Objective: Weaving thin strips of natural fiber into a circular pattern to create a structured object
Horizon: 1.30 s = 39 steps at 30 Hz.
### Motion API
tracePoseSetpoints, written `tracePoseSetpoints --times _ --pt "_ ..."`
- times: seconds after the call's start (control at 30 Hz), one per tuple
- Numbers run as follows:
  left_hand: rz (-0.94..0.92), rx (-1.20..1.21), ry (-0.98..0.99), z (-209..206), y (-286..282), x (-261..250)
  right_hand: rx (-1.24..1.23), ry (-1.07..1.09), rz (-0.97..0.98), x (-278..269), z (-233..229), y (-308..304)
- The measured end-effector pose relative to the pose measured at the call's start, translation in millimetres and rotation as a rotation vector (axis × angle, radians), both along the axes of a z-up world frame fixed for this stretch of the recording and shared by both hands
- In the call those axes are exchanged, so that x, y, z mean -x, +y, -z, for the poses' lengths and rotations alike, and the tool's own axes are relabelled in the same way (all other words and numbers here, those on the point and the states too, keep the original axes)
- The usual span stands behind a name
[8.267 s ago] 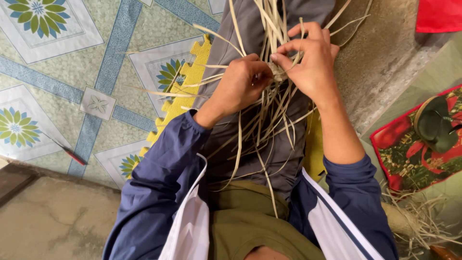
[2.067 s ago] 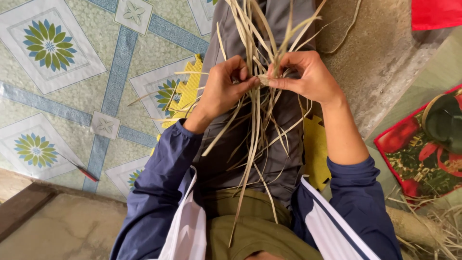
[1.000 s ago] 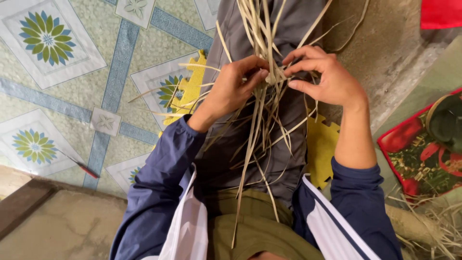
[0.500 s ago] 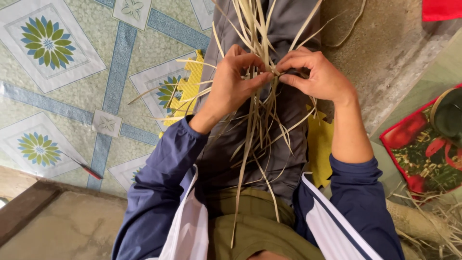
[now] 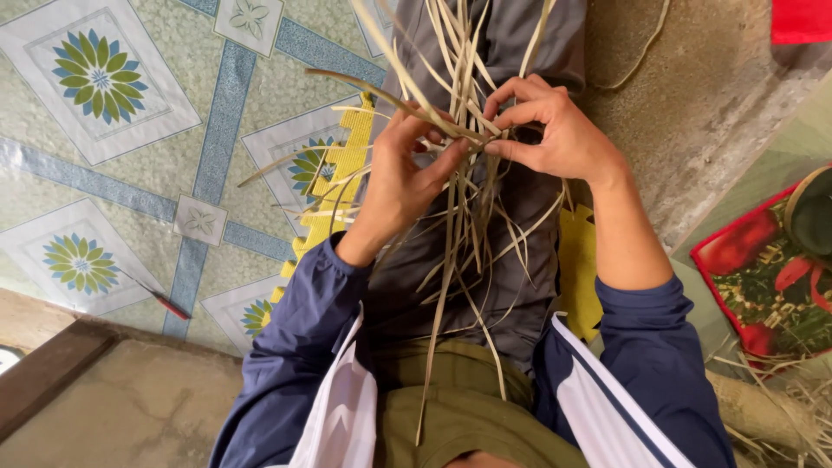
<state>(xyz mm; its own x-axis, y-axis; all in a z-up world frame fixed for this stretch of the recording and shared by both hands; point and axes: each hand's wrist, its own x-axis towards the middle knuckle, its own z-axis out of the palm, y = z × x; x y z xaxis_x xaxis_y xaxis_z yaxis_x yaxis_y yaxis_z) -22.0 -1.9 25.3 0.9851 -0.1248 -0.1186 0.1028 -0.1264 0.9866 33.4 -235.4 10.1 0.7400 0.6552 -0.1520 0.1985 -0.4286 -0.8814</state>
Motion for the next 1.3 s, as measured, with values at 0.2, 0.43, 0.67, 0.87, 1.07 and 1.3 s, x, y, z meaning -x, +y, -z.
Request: tracePoseSetpoints --times 0.2,0.43,0.67,0.87,1.07,1.3 --pt "-0.086 -0.008 0.032 -1 4 5 -0.026 0.049 0.014 0 9 -1" --pt "-0.094 0.037 0.082 30 8 13 -0.101 0.117 0.040 1 12 -1" --pt "-0.036 0.202 0.119 59 -2 16 -0.098 0.160 0.039 1 2 4" --pt "0.032 0.271 0.161 66 -1 13 -0.067 0.185 -0.019 -3 15 -2" --pt "0.099 0.239 0.118 62 -5 5 -0.026 0.210 -0.041 -6 17 -3" --pt "0.133 0.189 0.091 31 2 3 -0.003 0.170 0.004 1 22 -11"
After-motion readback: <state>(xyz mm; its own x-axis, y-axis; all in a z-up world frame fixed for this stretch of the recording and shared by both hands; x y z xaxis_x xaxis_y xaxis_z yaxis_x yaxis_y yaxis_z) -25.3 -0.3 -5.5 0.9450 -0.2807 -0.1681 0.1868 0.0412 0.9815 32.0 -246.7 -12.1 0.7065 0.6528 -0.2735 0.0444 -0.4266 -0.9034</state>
